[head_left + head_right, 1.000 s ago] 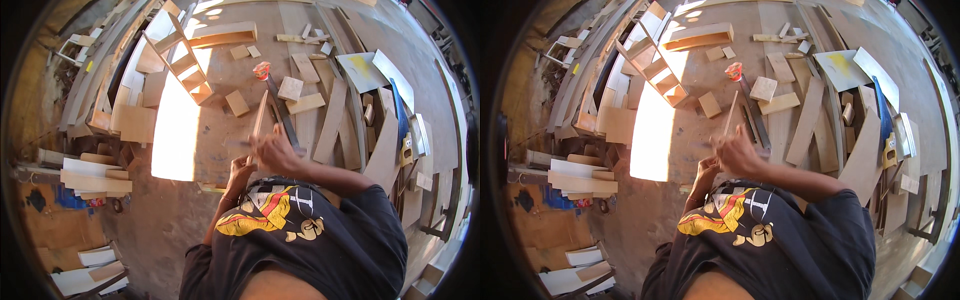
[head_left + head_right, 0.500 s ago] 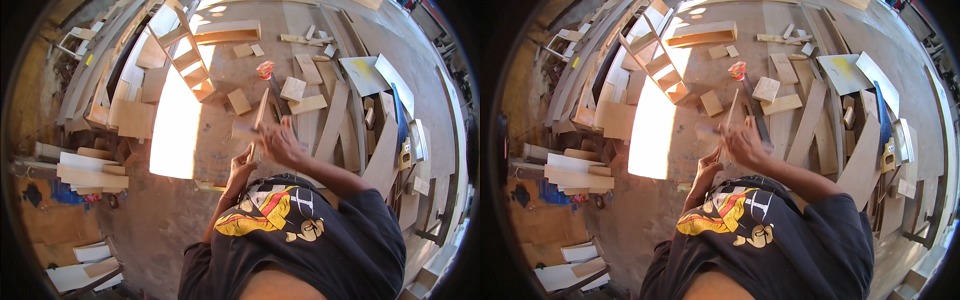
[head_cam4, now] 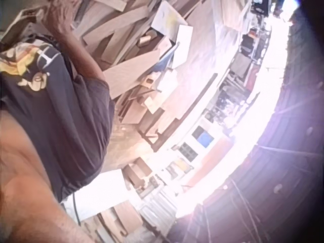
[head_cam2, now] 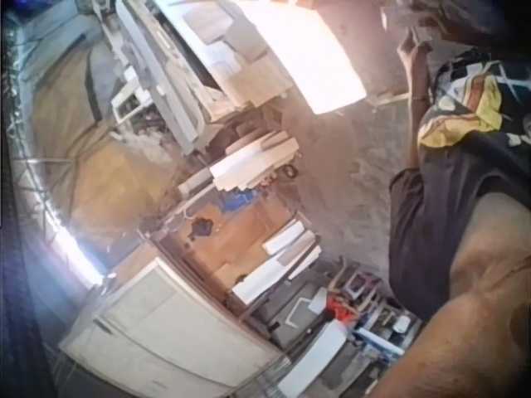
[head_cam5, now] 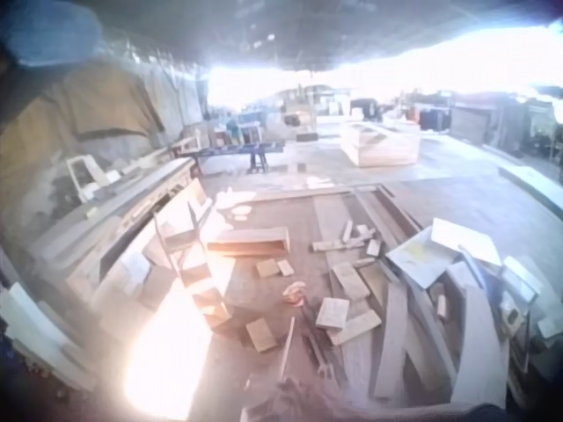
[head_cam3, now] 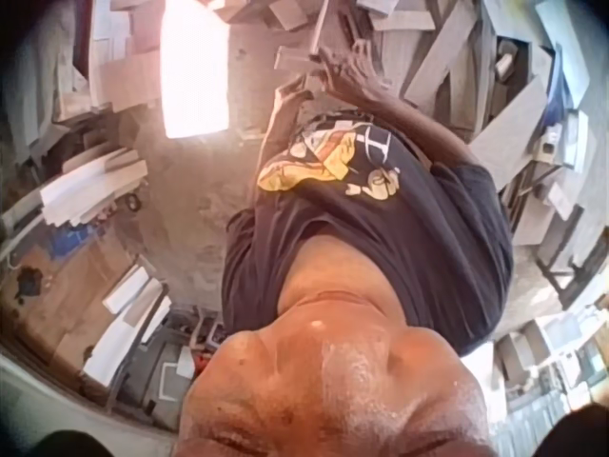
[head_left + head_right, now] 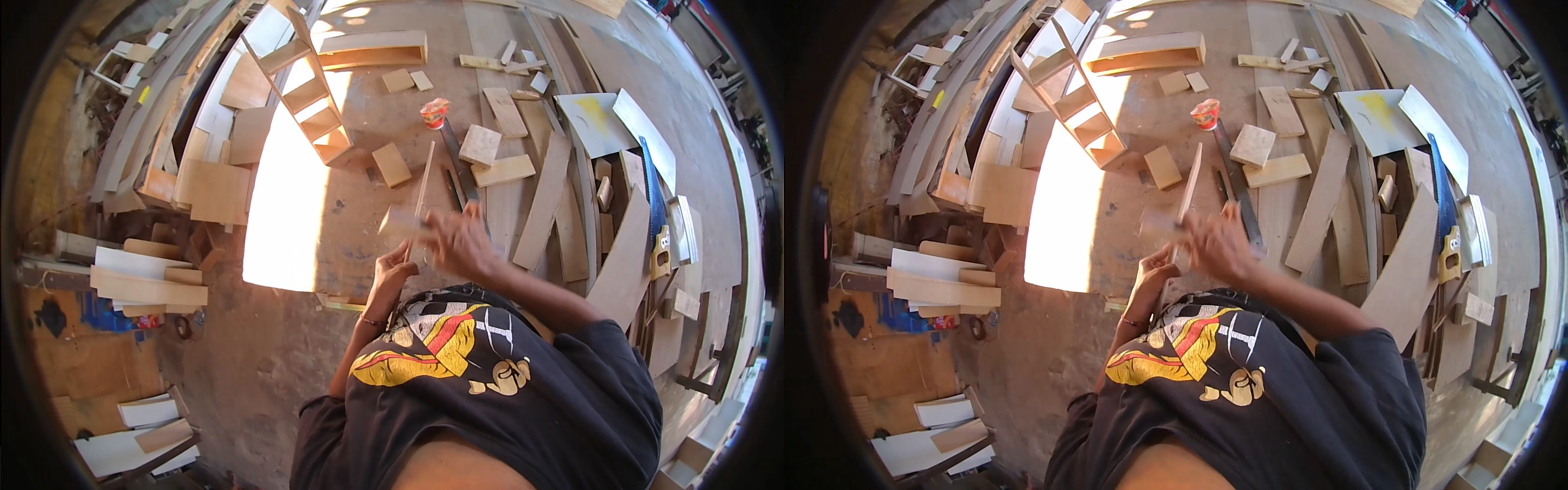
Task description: The person assembles a small wooden shelf by fitting wooden slats into slots on a vertical support piece and then joining it with another vertical support.
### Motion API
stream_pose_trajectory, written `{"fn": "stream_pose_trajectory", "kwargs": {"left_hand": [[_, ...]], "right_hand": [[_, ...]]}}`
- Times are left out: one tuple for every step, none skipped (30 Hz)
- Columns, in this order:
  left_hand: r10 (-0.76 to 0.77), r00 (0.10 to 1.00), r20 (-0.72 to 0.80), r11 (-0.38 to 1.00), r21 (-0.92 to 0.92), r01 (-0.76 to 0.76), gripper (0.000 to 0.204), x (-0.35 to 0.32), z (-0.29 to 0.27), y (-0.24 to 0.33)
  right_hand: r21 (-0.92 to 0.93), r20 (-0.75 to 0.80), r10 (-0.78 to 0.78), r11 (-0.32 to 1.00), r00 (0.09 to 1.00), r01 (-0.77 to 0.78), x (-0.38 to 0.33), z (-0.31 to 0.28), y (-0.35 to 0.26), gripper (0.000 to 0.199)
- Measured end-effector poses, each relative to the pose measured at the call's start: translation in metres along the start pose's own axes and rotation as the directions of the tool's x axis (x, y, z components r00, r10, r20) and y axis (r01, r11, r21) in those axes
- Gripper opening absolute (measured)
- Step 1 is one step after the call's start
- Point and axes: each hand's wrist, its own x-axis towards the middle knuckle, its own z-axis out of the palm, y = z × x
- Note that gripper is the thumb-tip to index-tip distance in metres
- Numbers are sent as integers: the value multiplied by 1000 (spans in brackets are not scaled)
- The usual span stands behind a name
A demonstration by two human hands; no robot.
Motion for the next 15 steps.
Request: {"fn": "stream_pose_trajectory", "kwargs": {"left_hand": [[-45, 998, 37, 998, 37, 43, 64, 3, -4, -5], [11, 1000, 24, 1000, 5, -11, 64, 4, -3, -10], [69, 998, 12, 997, -24, -68, 65, 1, 4, -6], [127, 992, -4, 991, -50, -127, 66, -3, 10, -1], [184, 983, -23, 980, -75, -185, 66, -6, 13, 4], [152, 988, -38, 984, -87, -154, 66, -10, 15, 6], [126, 991, -42, 987, -100, -129, 66, -11, 17, 11], [103, 994, -45, 988, -108, -108, 66, -12, 18, 16], [96, 994, -50, 990, -96, -100, 66, -11, 16, 16], [88, 995, -55, 992, -83, -93, 66, -11, 15, 15], [81, 995, -59, 994, -70, -85, 65, -10, 13, 15], [72, 997, -42, 994, -85, -75, 65, -9, 12, 16], [57, 998, -27, 993, -102, -60, 65, -9, 11, 14], [42, 999, -11, 992, -119, -43, 65, -8, 10, 11], [58, 998, -3, 988, -144, -58, 65, -6, 7, 3]], "right_hand": [[9, 40, -44, 999, 998, 43, -16, -3, -13, 30], [20, 79, -89, 996, 993, 87, -24, -3, -18, 31], [-16, 16, -64, 998, 998, 64, -23, -2, -15, 31], [-47, -51, -42, 998, 998, 40, -17, 2, -6, 32], [-77, -118, -23, 997, 993, 14, -8, 6, 5, 32], [-125, -101, 102, 986, 990, -114, 8, 12, 19, 32], [-109, -110, 123, 985, 986, -135, 24, 11, 31, 32], [-92, -124, 146, 983, 982, -158, 39, 7, 42, 32], [-75, -133, 162, 982, 978, -173, 48, 7, 47, 32], [-89, -153, 140, 984, 978, -155, 48, 7, 45, 32], [-105, -174, 119, 985, 978, -139, 45, 8, 40, 32], [-122, -186, 102, 984, 977, -126, 37, 10, 35, 33], [-93, -118, 86, 991, 989, -97, 24, 10, 25, 33], [-62, -50, 68, 996, 996, -71, 7, 5, 10, 33], [-26, 19, 44, 999, 999, -44, -5, 0, -2, 33]]}}
